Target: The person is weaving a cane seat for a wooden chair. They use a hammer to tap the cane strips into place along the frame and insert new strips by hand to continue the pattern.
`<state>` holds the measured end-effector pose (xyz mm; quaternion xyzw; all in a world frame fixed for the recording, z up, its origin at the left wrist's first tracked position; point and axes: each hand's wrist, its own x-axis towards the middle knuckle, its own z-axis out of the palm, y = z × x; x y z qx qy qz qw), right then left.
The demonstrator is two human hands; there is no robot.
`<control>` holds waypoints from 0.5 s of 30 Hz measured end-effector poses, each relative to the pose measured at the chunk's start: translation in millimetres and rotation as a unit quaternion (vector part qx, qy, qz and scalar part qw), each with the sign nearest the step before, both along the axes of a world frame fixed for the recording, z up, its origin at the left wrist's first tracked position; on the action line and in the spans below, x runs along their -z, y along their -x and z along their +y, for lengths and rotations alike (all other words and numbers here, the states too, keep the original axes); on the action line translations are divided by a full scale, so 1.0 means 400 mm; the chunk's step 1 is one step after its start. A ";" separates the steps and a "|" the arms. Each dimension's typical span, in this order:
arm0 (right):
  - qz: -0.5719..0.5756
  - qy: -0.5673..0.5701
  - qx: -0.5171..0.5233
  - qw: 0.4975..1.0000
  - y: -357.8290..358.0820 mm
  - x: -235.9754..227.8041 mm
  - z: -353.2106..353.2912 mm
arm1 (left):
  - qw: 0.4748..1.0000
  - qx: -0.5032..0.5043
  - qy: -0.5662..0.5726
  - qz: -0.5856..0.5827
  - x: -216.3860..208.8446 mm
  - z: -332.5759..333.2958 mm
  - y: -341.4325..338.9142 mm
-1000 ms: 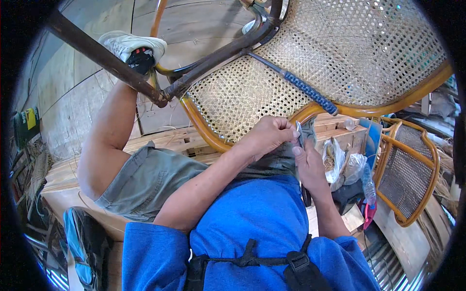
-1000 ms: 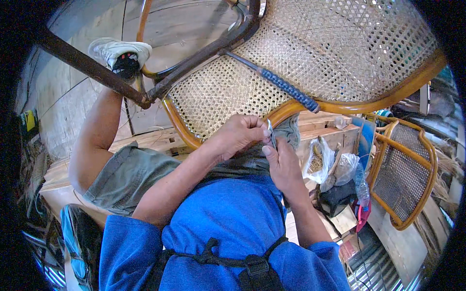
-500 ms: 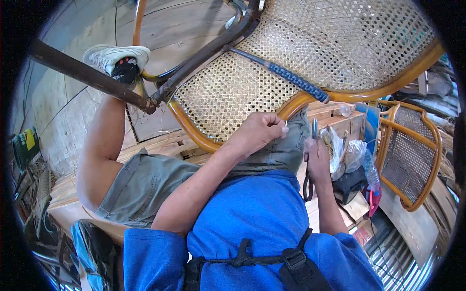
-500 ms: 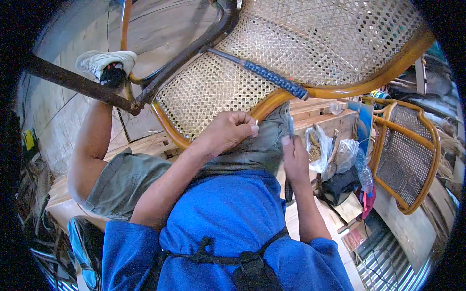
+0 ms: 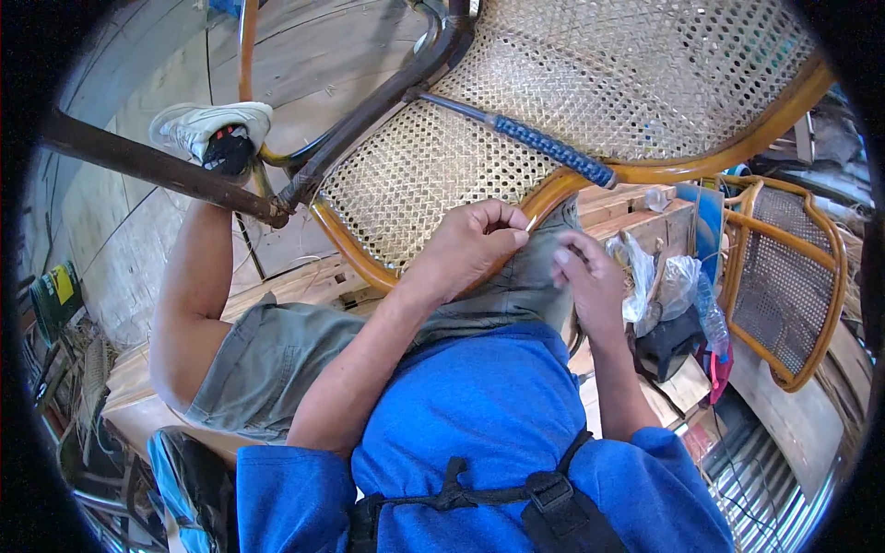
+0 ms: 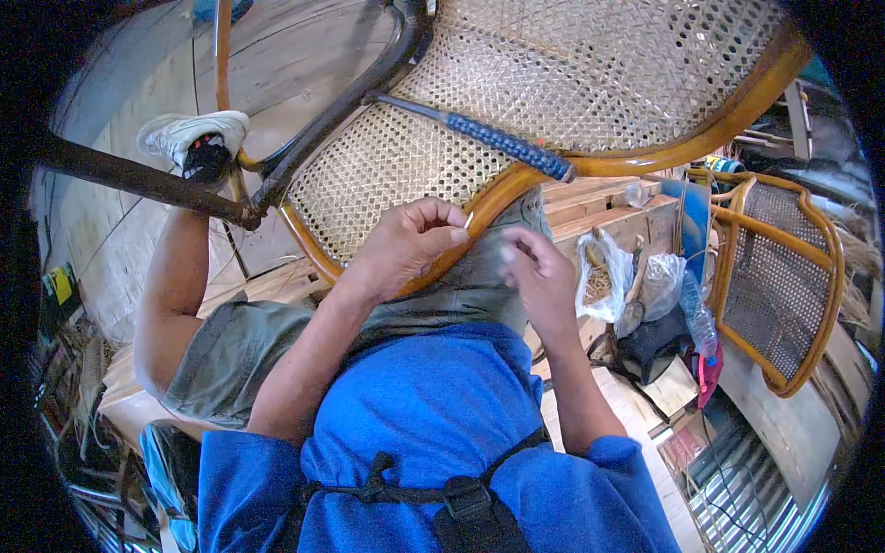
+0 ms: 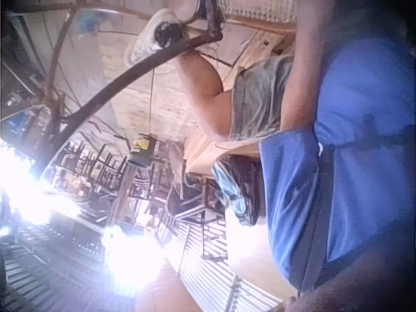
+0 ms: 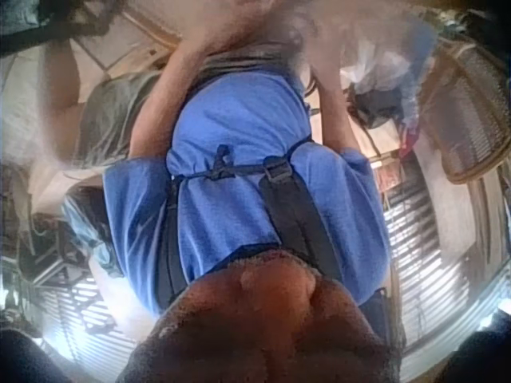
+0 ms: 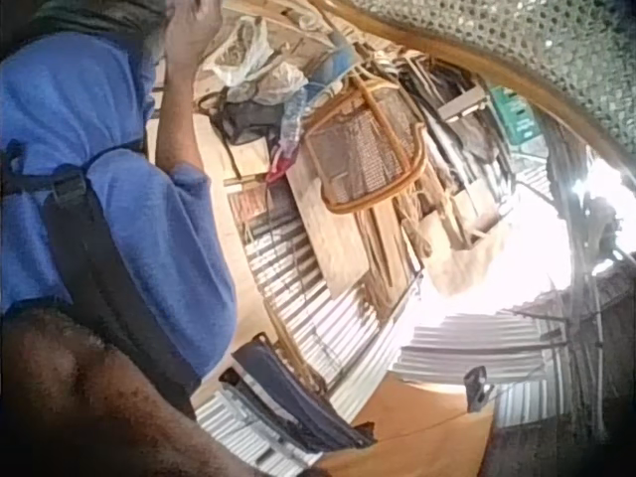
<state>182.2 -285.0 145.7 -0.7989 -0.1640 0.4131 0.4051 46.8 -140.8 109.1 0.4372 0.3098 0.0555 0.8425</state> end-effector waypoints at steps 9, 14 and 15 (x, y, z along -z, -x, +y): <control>0.095 -0.134 -0.059 0.985 0.012 0.031 0.184 | 0.980 -0.074 -0.176 0.046 0.010 0.028 0.006; 0.008 -0.081 -0.160 0.984 0.004 0.112 0.315 | 0.922 -0.126 -0.307 0.201 0.068 0.129 0.095; 0.014 -0.076 -0.171 0.982 0.003 0.128 0.351 | 0.899 -0.129 -0.331 0.256 0.085 0.159 0.121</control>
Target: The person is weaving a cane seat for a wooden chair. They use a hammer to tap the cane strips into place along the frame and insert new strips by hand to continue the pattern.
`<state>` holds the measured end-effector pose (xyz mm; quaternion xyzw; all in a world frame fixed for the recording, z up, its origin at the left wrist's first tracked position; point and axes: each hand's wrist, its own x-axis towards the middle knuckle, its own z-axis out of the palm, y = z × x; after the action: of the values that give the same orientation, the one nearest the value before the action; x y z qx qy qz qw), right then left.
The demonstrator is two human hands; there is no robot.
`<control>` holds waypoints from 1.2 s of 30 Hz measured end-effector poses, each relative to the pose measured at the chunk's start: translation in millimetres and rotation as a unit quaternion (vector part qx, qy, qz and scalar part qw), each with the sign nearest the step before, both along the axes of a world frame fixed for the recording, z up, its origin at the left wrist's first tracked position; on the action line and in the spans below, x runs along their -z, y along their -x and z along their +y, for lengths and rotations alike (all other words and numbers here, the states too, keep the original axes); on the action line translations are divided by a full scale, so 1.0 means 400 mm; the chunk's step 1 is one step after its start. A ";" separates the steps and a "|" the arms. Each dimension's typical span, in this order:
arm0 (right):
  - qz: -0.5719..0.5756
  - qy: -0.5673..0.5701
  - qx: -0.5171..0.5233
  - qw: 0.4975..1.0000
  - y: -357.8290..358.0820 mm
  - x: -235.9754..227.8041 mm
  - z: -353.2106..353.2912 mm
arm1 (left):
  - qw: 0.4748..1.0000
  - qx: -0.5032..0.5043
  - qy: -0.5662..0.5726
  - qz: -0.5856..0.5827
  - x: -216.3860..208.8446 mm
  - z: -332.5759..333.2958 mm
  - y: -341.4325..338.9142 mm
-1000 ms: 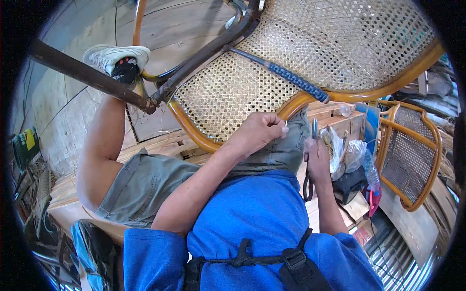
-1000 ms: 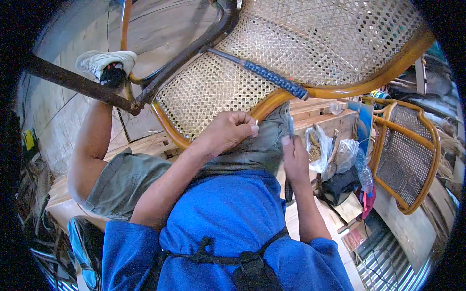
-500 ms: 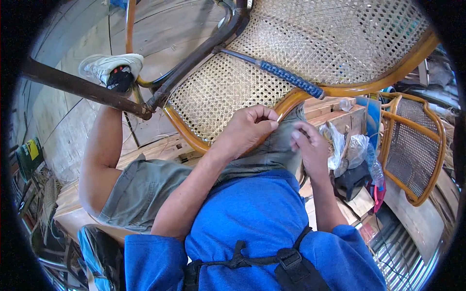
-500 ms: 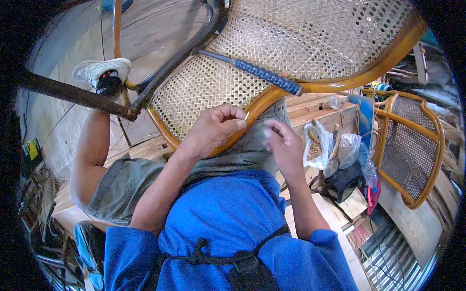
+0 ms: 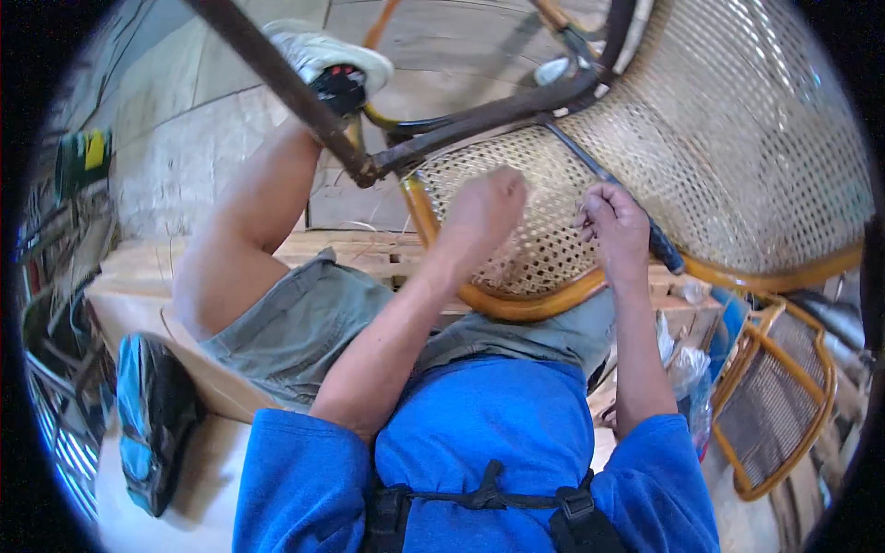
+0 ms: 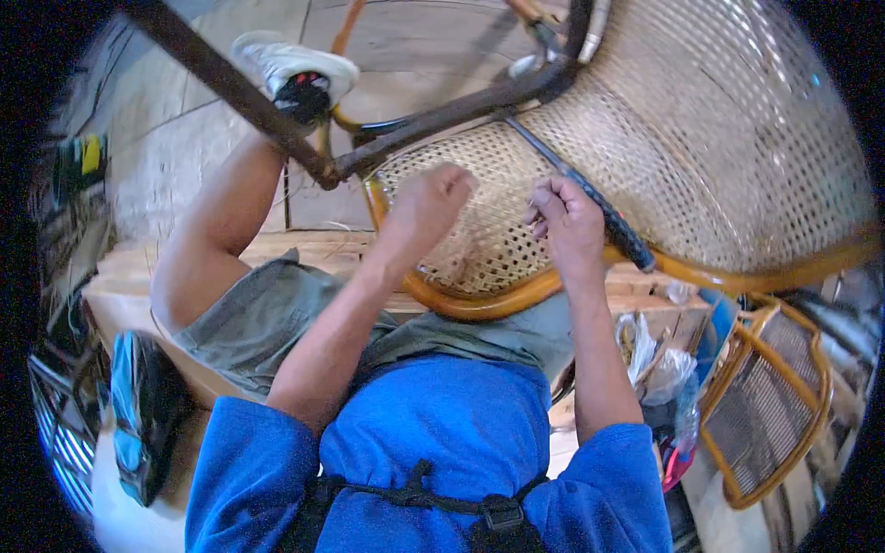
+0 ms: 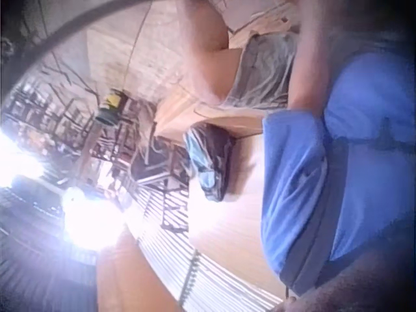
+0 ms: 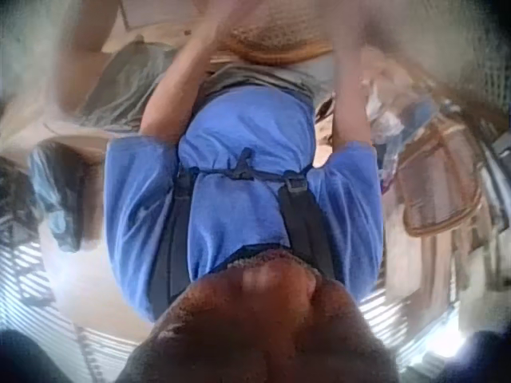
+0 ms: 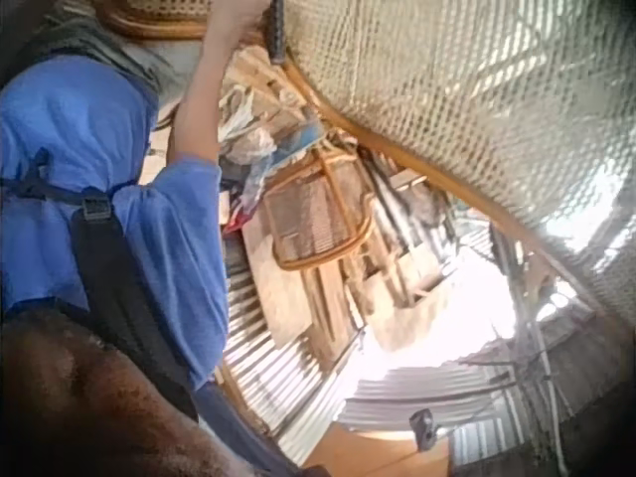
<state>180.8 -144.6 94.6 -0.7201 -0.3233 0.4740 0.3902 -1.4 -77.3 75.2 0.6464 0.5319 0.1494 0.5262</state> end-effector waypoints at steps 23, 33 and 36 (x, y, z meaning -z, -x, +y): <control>-0.235 -0.094 -0.257 0.933 0.080 0.252 0.292 | 0.964 -0.066 -0.048 0.253 0.183 0.139 0.055; -0.285 -0.119 -0.278 0.910 0.074 0.287 0.293 | 0.963 -0.093 -0.063 0.245 0.203 0.143 0.048; -0.268 -0.110 -0.272 0.918 0.076 0.275 0.290 | 0.966 -0.096 -0.060 0.233 0.203 0.148 0.044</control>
<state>150.5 -28.6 -15.3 -0.6569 -0.6493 0.3125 0.2220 -19.0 -17.9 -5.9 0.6397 0.6894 0.0756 0.3314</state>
